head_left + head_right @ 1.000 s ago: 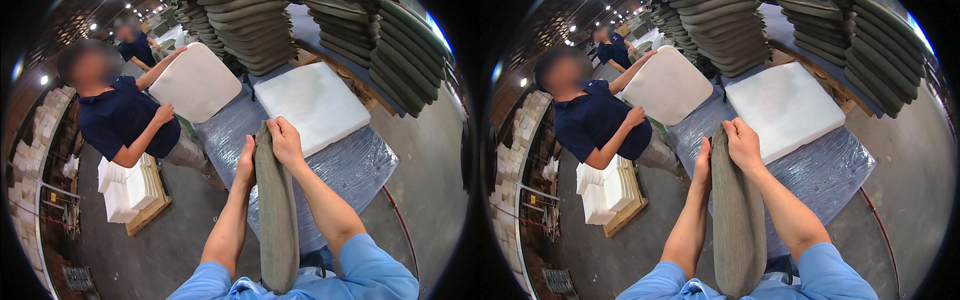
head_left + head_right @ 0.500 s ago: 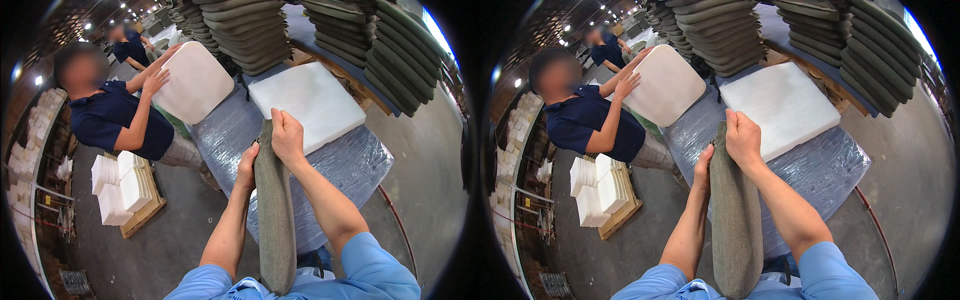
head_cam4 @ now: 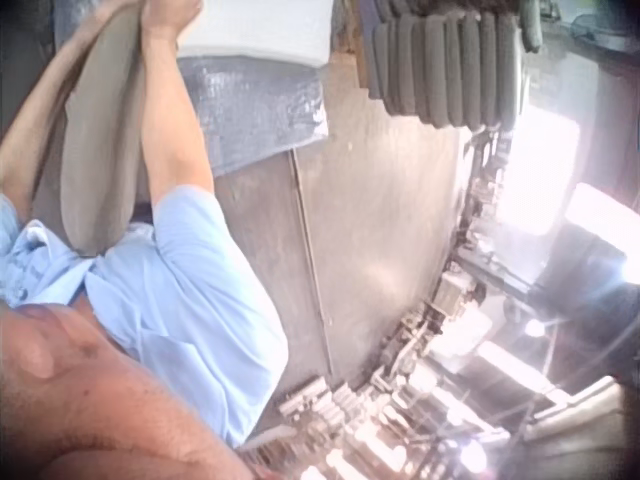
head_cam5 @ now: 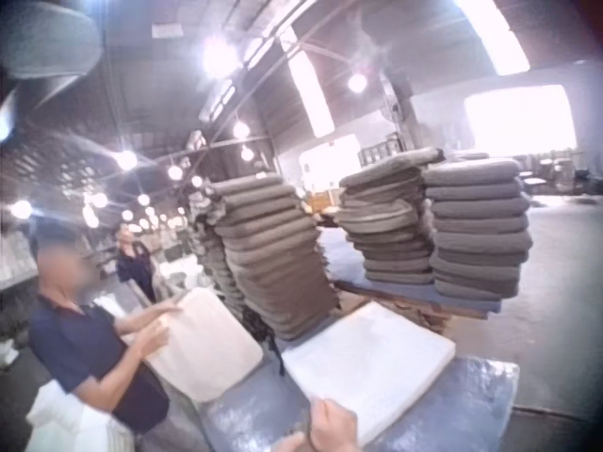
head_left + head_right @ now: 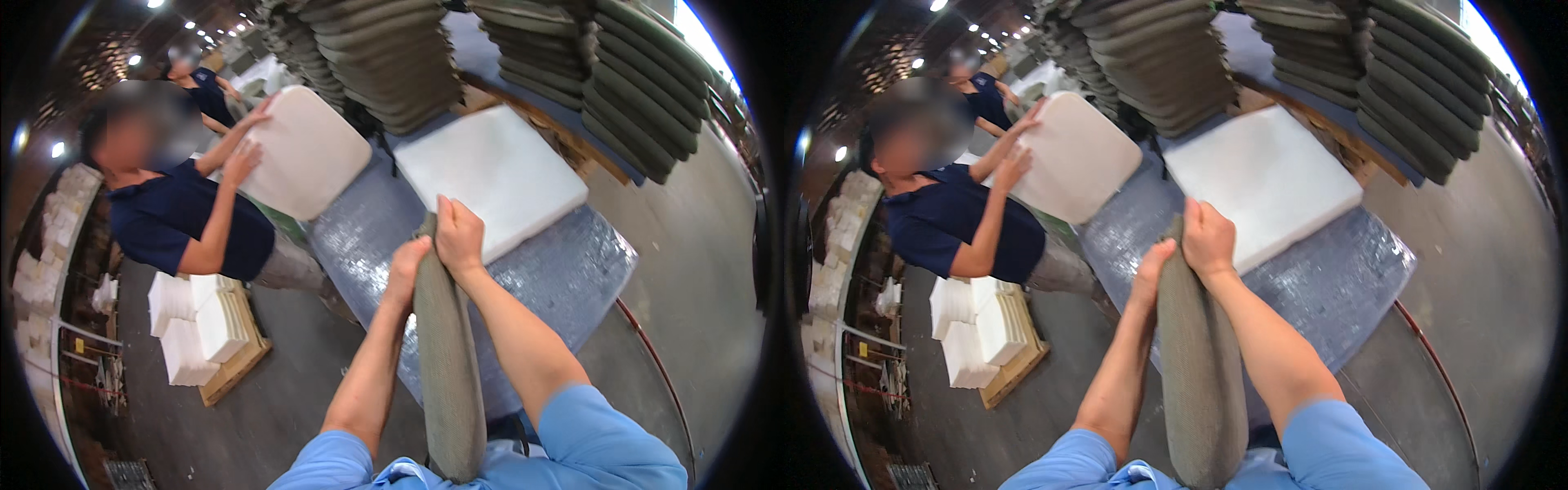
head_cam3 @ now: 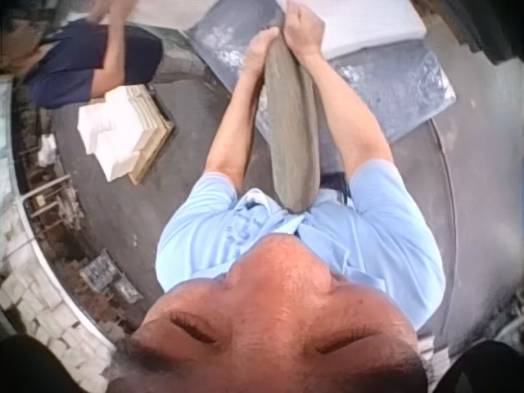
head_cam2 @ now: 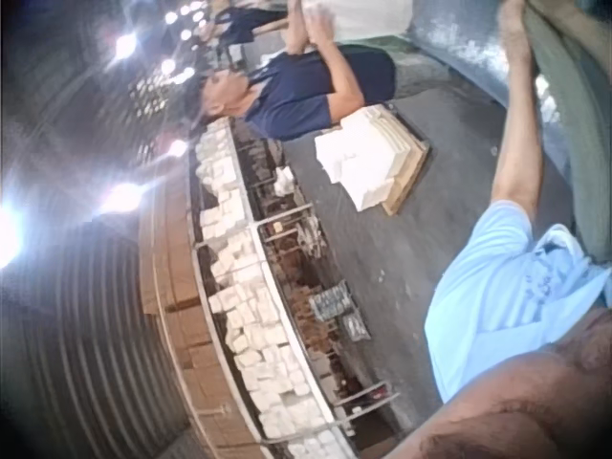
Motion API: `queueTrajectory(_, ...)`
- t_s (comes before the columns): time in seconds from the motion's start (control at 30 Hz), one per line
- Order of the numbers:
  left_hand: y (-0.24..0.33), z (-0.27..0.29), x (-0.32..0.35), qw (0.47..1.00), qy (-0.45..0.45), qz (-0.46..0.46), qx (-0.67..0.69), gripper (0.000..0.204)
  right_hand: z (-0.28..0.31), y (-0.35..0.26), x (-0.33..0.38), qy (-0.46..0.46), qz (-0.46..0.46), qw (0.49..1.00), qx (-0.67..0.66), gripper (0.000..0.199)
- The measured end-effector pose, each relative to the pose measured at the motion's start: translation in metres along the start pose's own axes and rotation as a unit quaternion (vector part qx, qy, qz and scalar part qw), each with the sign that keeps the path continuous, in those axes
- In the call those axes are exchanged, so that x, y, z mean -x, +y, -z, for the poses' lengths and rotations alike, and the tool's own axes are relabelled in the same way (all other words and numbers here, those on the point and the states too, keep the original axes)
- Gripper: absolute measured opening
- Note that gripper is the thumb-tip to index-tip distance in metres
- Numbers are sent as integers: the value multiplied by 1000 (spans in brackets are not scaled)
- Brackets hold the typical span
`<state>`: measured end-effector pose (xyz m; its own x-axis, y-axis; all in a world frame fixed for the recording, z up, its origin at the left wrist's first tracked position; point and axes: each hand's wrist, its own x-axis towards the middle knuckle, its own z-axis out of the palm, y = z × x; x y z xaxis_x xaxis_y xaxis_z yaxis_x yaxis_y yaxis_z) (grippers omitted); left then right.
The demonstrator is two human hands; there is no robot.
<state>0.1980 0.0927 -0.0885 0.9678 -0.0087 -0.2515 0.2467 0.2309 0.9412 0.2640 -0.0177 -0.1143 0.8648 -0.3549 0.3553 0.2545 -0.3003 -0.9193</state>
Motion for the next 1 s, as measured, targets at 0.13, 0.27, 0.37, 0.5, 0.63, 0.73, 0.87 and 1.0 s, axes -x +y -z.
queueTrajectory(0.13, -2, -2, -10, 999, -33, -11, 37, 47, 6, -4, -4, -16, -5, 999, -38, 48)
queueTrajectory(0.27, 8, 3, -27, 995, -91, 25, 41, 47, 11, -1, -6, -34, -30, 997, -55, 50)
queueTrajectory(0.37, 1, 24, -43, 994, -68, -82, 12, 46, 0, -14, -4, -41, -44, 995, -83, 52)
queueTrajectory(0.5, 12, 17, -64, 989, -49, -131, -46, 48, 3, -9, -6, -62, -52, 996, -47, 50)
queueTrajectory(0.63, 16, 19, -66, 980, -14, -189, -63, 57, 8, -22, -4, -44, -50, 989, -136, 43)
queueTrajectory(0.73, 8, 10, -55, 981, -13, -193, 27, 71, 24, -35, 0, -85, -46, 973, -208, 60)
queueTrajectory(0.87, 0, 5, -39, 978, -31, -204, -24, 89, 18, -50, 20, -152, -71, 967, -190, 77)
queueTrajectory(1.0, 11, 0, -40, 962, -26, -242, -121, 89, 9, -34, 19, -217, -72, 947, -228, 85)
